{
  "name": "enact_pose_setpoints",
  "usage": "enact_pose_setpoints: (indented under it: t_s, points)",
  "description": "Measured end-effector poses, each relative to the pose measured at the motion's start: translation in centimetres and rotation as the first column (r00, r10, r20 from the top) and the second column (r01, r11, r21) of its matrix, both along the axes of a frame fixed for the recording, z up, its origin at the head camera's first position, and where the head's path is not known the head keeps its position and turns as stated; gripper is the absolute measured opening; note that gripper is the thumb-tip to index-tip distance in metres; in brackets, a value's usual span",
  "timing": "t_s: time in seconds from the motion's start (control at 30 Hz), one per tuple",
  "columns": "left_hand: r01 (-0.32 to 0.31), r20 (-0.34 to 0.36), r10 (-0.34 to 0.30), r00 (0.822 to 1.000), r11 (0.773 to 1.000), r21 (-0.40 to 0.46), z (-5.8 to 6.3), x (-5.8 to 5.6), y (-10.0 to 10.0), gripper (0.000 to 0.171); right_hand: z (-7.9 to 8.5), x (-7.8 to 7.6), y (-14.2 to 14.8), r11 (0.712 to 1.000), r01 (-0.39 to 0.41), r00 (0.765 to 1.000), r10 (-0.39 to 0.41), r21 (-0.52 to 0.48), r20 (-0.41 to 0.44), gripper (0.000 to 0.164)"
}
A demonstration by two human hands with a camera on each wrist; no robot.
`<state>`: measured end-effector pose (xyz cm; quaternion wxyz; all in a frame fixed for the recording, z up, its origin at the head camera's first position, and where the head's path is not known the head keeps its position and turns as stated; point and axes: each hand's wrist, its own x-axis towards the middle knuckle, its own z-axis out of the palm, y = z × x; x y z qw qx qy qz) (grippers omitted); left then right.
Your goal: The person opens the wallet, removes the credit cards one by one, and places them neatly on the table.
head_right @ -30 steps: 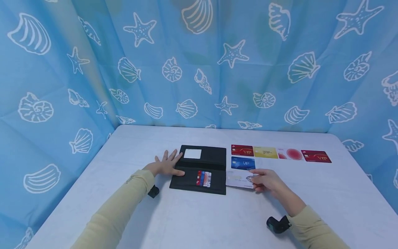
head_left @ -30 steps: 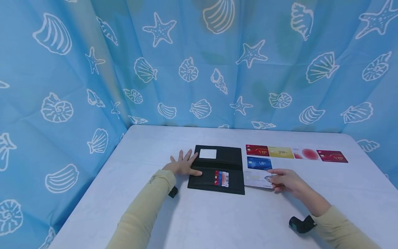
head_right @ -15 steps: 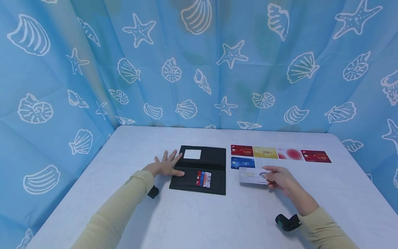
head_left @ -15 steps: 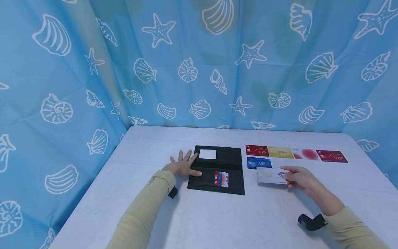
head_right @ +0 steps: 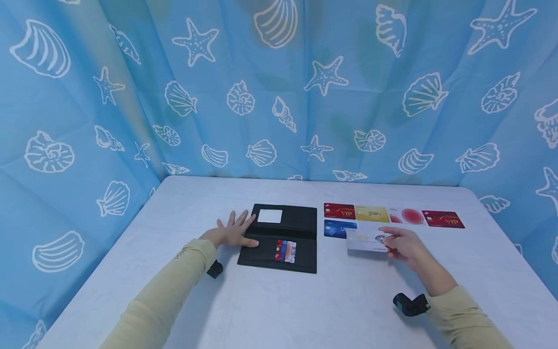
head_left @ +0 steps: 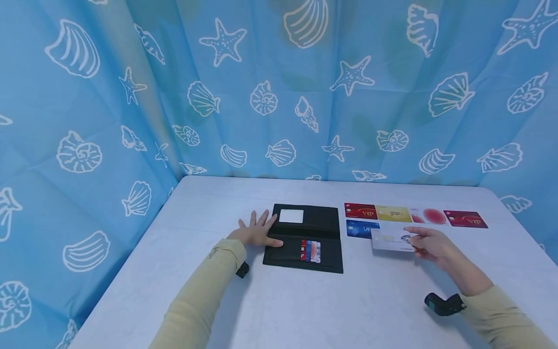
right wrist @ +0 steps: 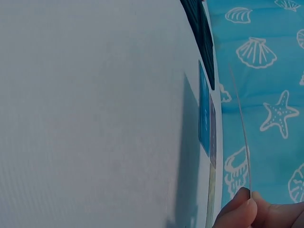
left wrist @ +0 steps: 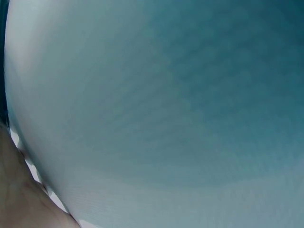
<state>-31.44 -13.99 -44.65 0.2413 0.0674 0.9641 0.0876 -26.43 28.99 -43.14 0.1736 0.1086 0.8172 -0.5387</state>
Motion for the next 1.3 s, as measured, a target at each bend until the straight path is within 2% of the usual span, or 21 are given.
enact_pose_setpoints:
  t_s: [0.37, 0.57, 0.8, 0.97, 1.3]
  points:
    - [-0.013, 0.014, 0.013, 1.0, 1.0, -0.01, -0.7, -0.6, -0.1, 0.094, 0.4, -1.5, 1.5, 0.999, 0.02, 1.0, -0.021, 0.043, 0.017, 0.056]
    - [-0.012, 0.019, 0.012, 1.0, 1.0, -0.018, -0.5, -0.4, -0.1, 0.093, 0.4, -2.4, 1.9, 0.997, 0.06, 0.998, -0.061, 0.046, 0.016, 0.056]
    - [0.001, -0.002, -0.001, 1.0, 1.0, 0.01, 0.2, 0.1, -0.1, 0.093, 0.1, -3.3, 2.3, 0.994, 0.104, 0.994, -0.105, 0.044, 0.026, 0.054]
    - [0.004, -0.001, -0.004, 1.0, 1.0, -0.003, 0.1, 0.1, -0.1, 0.093, 0.0, -3.6, 2.4, 0.991, 0.131, 0.99, -0.133, 0.038, 0.044, 0.054]
    - [0.01, -0.009, -0.01, 1.0, 1.0, 0.005, 0.1, 0.1, -0.2, 0.093, -0.5, -3.9, 2.3, 0.991, 0.108, 0.992, -0.113, 0.084, 0.048, 0.053]
